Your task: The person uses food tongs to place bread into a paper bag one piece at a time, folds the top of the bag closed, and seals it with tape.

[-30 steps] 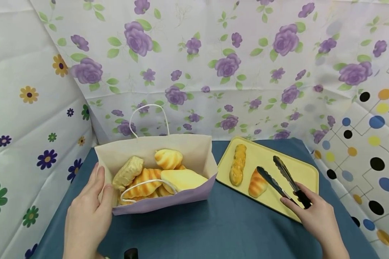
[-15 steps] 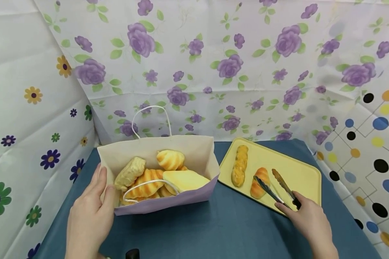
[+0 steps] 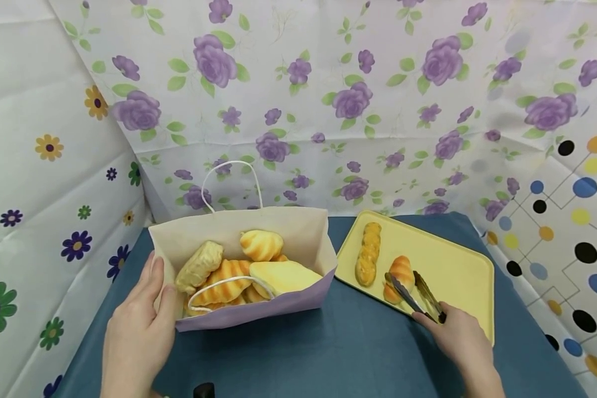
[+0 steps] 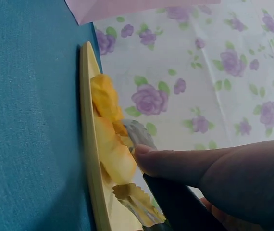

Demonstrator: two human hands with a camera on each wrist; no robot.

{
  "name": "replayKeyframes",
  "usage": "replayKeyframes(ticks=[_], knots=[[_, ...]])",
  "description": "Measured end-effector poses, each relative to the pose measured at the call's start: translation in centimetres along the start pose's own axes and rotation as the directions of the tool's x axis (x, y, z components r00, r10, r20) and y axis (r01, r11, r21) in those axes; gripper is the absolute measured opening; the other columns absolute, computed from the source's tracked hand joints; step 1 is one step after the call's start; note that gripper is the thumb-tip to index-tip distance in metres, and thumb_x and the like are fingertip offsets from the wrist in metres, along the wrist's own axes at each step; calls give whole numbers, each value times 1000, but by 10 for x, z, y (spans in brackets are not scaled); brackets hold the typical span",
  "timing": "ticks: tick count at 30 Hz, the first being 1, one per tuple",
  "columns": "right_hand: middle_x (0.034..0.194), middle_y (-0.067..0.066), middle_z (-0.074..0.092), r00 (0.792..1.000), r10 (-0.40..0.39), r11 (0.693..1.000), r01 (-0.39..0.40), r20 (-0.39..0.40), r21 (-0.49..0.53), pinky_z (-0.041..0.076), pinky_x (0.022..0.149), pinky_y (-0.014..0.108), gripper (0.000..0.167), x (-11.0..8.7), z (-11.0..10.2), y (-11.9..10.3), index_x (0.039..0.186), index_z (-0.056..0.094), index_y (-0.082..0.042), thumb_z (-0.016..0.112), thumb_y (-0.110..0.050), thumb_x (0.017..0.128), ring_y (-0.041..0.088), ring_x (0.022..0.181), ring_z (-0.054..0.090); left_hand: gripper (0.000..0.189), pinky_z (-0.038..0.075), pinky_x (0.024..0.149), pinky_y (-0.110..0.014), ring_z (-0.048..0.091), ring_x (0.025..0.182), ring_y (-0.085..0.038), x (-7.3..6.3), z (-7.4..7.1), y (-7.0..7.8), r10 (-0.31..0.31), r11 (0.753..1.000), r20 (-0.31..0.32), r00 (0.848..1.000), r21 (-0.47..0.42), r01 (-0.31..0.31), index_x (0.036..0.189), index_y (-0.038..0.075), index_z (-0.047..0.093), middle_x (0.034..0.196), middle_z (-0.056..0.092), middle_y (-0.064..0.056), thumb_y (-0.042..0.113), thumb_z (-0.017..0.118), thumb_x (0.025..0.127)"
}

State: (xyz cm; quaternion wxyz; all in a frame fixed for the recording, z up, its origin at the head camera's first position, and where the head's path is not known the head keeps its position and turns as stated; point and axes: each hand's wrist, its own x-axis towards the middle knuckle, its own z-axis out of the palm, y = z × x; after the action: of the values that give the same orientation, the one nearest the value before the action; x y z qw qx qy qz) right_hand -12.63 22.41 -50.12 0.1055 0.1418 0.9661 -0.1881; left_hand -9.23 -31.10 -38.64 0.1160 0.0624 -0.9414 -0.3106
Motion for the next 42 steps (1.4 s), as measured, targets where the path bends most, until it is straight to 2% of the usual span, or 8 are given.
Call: replayKeyframes(ticks=[3, 7, 10, 17, 25, 31, 36, 42], knots=[[139, 39, 59, 1000, -13, 1000, 13, -5, 15, 55, 82, 66, 109, 0, 1, 0, 147, 56, 11, 63, -82, 90, 58, 115, 63, 61, 35, 111, -75, 39, 150, -50, 0, 0, 0, 1, 1000, -3, 1000, -3, -1, 167, 9, 32, 174, 26, -4, 41, 37, 116], [107, 25, 72, 999, -28, 999, 29, -16, 36, 52, 70, 50, 99, 1, 1, 1, 143, 61, 7, 66, -77, 91, 40, 92, 69, 61, 35, 112, -76, 38, 151, -49, 1, -1, 1, 5, 1000, -7, 1000, -9, -5, 167, 9, 32, 174, 25, -4, 41, 37, 116], [96, 16, 71, 999, -36, 999, 37, -14, 36, 49, 65, 46, 97, 1, 0, 2, 142, 62, 7, 65, -77, 92, 30, 84, 66, 61, 35, 111, -76, 39, 150, -50, 1, -1, 1, 15, 1000, -13, 1000, -9, -15, 167, 8, 33, 174, 26, -4, 41, 37, 116], [124, 36, 67, 1000, -29, 999, 29, -5, 25, 56, 72, 55, 106, 1, -1, 6, 146, 56, 12, 61, -79, 93, 44, 98, 70, 60, 37, 110, -76, 40, 148, -51, 0, 0, 0, 19, 1000, -14, 1000, -8, -19, 167, 8, 33, 174, 26, -5, 40, 37, 116], [91, 14, 69, 1000, -10, 999, 11, -13, 51, 46, 62, 43, 105, 0, -4, 9, 146, 57, 10, 61, -80, 92, 26, 77, 61, 61, 34, 112, -76, 38, 150, -50, 0, -1, 0, 6, 1000, -5, 1000, -5, -6, 167, 8, 32, 174, 24, -4, 41, 36, 116], [84, 5, 64, 998, -9, 997, 13, -60, 70, 41, 59, 38, 100, -5, -6, 8, 139, 62, 4, 58, -84, 91, 24, 73, 57, 61, 35, 111, -76, 39, 149, -50, 0, 0, -1, 11, 1000, -7, 1000, -4, -11, 167, 7, 33, 174, 25, -5, 41, 37, 116], [89, 10, 68, 993, -47, 993, 58, -105, 102, 45, 61, 39, 96, -13, -16, 0, 141, 63, 0, 57, -83, 92, 25, 74, 61, 62, 34, 111, -76, 38, 150, -51, 1, 0, -2, 3, 1000, 9, 1000, -2, -3, 167, 7, 30, 174, 23, -5, 41, 36, 116], [134, 33, 65, 981, -90, 986, 112, -172, 123, 55, 73, 53, 105, -24, -35, -15, 157, 50, 3, 58, -80, 94, 43, 101, 70, 61, 35, 111, -76, 38, 150, -50, 0, 0, 0, 0, 1000, 8, 1000, -5, 0, 168, 9, 31, 174, 24, -4, 42, 36, 116]])
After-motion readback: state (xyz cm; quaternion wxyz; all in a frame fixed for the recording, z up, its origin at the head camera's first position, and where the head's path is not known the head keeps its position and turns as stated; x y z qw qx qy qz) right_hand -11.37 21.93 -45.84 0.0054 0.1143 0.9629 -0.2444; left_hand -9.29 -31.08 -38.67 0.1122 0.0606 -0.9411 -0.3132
